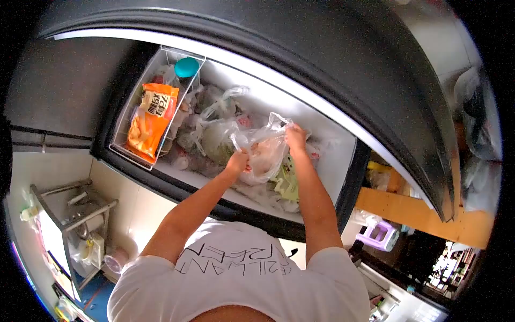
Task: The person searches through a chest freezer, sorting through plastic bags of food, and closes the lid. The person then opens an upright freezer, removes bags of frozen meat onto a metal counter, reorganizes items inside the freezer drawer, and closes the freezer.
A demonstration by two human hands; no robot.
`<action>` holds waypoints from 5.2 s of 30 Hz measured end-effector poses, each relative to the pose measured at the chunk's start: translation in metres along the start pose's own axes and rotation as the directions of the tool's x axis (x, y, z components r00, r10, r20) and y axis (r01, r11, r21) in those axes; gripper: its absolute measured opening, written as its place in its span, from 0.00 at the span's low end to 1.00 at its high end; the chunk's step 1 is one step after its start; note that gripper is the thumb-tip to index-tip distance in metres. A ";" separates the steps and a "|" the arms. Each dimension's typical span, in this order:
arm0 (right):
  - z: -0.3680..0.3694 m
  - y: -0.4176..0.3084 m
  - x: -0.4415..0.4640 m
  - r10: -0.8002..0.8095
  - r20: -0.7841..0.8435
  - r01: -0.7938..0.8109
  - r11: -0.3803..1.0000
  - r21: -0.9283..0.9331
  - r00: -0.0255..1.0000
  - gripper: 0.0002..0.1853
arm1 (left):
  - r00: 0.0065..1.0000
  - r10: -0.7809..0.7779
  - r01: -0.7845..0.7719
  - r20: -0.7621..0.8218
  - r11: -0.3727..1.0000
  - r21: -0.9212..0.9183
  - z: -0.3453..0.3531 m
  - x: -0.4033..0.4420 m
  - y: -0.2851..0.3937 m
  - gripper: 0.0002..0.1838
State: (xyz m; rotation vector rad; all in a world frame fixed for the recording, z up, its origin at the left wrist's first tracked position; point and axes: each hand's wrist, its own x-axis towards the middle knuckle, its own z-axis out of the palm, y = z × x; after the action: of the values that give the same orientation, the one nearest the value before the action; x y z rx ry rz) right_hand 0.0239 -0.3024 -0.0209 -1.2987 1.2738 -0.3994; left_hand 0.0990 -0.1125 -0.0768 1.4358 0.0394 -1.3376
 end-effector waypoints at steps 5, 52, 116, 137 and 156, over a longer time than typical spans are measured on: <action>0.001 -0.007 0.034 -0.051 0.057 0.049 0.998 0.049 0.997 0.07 | 0.995 0.087 -0.088 -0.054 0.996 -0.019 0.035 0.022 0.019 0.12; -0.132 -0.113 -0.330 -0.603 0.755 0.887 -0.161 -0.432 0.258 0.18 | 0.961 0.278 -0.211 0.006 0.714 0.668 -0.088 -0.296 -0.126 0.09; 1.094 -0.159 -0.447 0.031 0.999 0.225 -0.974 0.037 -0.030 0.13 | 0.433 0.003 -0.352 -0.901 0.921 -0.166 -0.696 -0.502 -0.048 0.10; 0.797 -0.164 -0.563 -0.190 0.838 0.851 -0.247 0.464 -0.512 0.08 | 0.121 0.916 -0.668 -0.382 0.360 0.651 -0.753 -0.573 0.031 0.11; 0.904 -0.041 -0.174 0.429 0.569 0.043 -0.823 0.567 0.702 0.17 | 0.044 0.618 -0.656 -0.785 0.610 0.444 -0.692 -0.576 0.009 0.08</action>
State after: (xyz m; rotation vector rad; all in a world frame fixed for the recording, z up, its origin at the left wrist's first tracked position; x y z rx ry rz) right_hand 0.7477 0.2605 -0.1118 1.3671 0.6301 -0.8864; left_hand 0.3626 0.7156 0.1567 1.6746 0.1134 0.3635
